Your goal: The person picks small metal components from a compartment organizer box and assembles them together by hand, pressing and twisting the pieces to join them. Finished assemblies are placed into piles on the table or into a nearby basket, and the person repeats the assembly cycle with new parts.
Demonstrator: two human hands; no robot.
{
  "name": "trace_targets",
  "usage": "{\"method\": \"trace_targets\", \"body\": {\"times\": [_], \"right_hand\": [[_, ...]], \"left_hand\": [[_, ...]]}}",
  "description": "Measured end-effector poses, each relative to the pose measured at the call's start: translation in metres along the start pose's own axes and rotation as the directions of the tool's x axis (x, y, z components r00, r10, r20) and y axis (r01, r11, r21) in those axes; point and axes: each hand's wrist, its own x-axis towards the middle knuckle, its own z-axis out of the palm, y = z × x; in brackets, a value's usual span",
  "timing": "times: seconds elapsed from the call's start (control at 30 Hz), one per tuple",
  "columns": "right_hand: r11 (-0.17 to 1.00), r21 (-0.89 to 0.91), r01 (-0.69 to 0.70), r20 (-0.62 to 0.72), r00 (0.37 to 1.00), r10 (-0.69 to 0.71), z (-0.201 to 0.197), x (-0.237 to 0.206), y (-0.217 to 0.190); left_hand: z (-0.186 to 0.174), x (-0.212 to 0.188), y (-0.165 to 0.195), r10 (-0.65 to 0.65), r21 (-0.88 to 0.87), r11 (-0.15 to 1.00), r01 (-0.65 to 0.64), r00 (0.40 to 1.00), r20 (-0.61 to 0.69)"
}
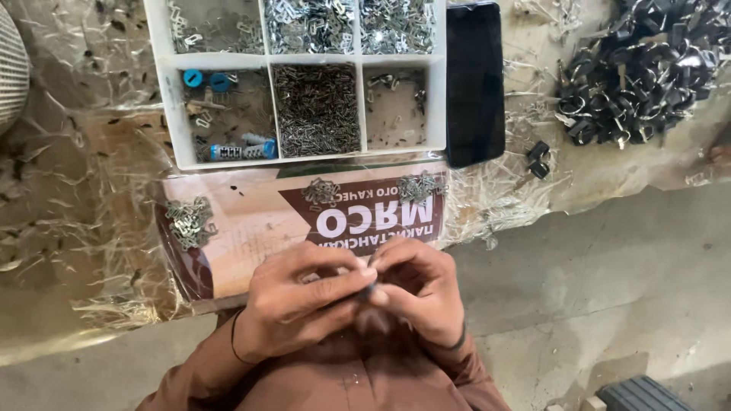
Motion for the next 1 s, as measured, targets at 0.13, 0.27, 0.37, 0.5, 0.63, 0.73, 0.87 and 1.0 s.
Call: {"method": "trace_targets", "body": {"times": [0.13,0.27,0.37,0.5,0.63,0.73,0.87,1.0], "right_hand": [[0.995,-0.022,0.093,0.015,0.996,-0.092,0.015,0.004,0.002],[0.366,-0.834,0.413,0.266,0.882,-0.389,0.065,0.022,0.008],[0.137,-0.838,0.528,0.457,0.817,-0.351,0.104,0.040,0.009],[0.072,-0.834,0.547,0.506,0.810,-0.298,0.138,0.058,0.005],[-0.033,-0.813,0.581,0.570,0.783,-0.250,0.155,0.074,0.010],[-0.072,-0.795,0.603,0.601,0.763,-0.238,0.150,0.075,0.014],[-0.032,-0.633,0.774,0.743,0.595,-0.307,0.110,0.068,0.005],[0.537,-0.504,0.676,0.543,0.732,-0.412,0.084,0.046,0.006]], "left_hand": [[-0.017,-0.007,0.000,0.027,-0.057,0.998,-0.028,1.000,-0.013],[-0.059,-0.032,0.004,-0.061,0.144,0.984,0.106,0.956,-0.287],[-0.103,-0.057,0.008,-0.074,0.213,0.957,0.198,0.874,-0.480],[-0.127,-0.083,0.017,-0.051,0.233,0.945,0.231,0.805,-0.591],[-0.127,-0.091,0.019,-0.058,0.200,0.955,0.220,0.798,-0.600],[-0.121,-0.087,0.018,-0.082,0.181,0.957,0.227,0.809,-0.582],[-0.115,-0.076,0.014,-0.090,0.113,0.980,0.164,0.871,-0.484],[-0.099,-0.061,0.007,-0.103,0.009,0.994,0.113,0.938,-0.330]]}}
